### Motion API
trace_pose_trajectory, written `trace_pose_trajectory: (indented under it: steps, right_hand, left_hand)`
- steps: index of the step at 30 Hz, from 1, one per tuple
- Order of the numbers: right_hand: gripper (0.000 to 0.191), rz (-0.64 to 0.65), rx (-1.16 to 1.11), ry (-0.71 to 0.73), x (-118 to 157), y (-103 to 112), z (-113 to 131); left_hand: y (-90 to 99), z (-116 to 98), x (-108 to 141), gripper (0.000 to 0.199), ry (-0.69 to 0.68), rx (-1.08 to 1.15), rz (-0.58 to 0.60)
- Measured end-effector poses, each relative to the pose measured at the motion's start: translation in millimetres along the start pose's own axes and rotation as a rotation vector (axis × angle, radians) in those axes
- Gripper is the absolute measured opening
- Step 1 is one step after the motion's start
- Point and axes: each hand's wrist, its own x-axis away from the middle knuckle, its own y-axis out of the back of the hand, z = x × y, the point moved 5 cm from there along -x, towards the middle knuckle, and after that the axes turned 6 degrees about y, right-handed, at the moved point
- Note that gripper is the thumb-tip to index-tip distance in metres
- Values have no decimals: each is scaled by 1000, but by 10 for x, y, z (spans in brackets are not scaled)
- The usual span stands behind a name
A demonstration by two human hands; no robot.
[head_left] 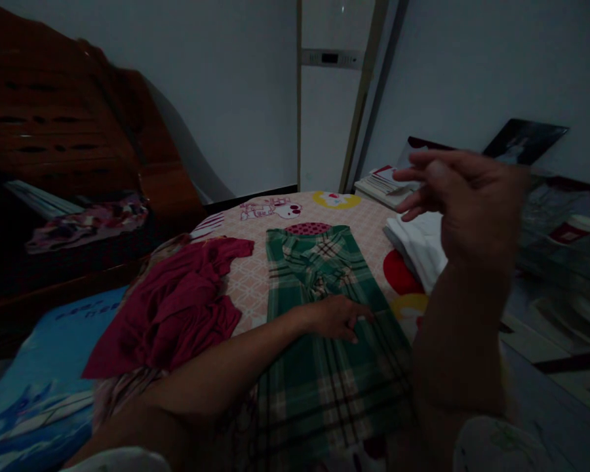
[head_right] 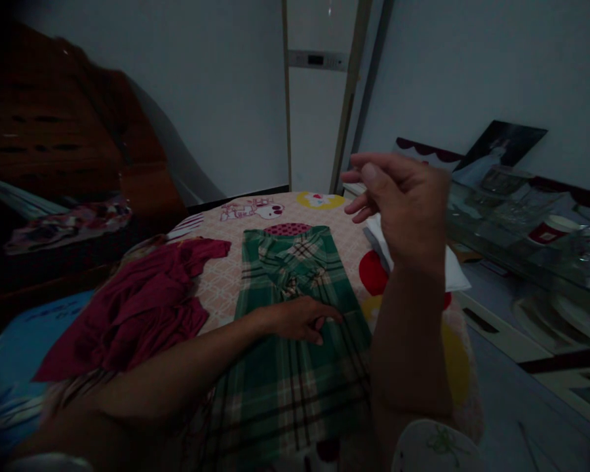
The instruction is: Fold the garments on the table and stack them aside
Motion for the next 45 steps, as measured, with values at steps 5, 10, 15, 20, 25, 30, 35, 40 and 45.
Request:
trace_pose_trajectory:
  steps: [5,10,15,20,25,30,35,40,45]
  right_hand:
    - [18,112,68,118,33,114,492]
    - [17,574,320,-167,423,46,-245]
    - [13,910,470,-540,1234,197,-1041]
    - [15,932,550,-599,1573,281,-1234]
    - [14,997,623,-586,1553,247,-1221]
    - [24,1024,820,-372,1505,169,-1139]
    - [22,1036,771,-173,1606,-39,-1001]
    - [18,1155,866,-151,1669,-171,-998]
    - [11,1259,895,-229,1592,-215,-986]
  left_hand:
    - [21,1,23,60,-28,37,-12]
    - [227,77,177,43,70,300,21]
    - [632,205,582,14,183,113,-223]
    - [519,309,968,16,364,-75,-220]
    - [261,312,1116,38,515,-183,-230]
    - [161,308,1147,36,559,-231,-250]
    - [149,268,1167,28,579,-251,-282]
    - [106,233,1178,19,639,-301,-265]
    - [97,235,1195,23,664,-349,-282]
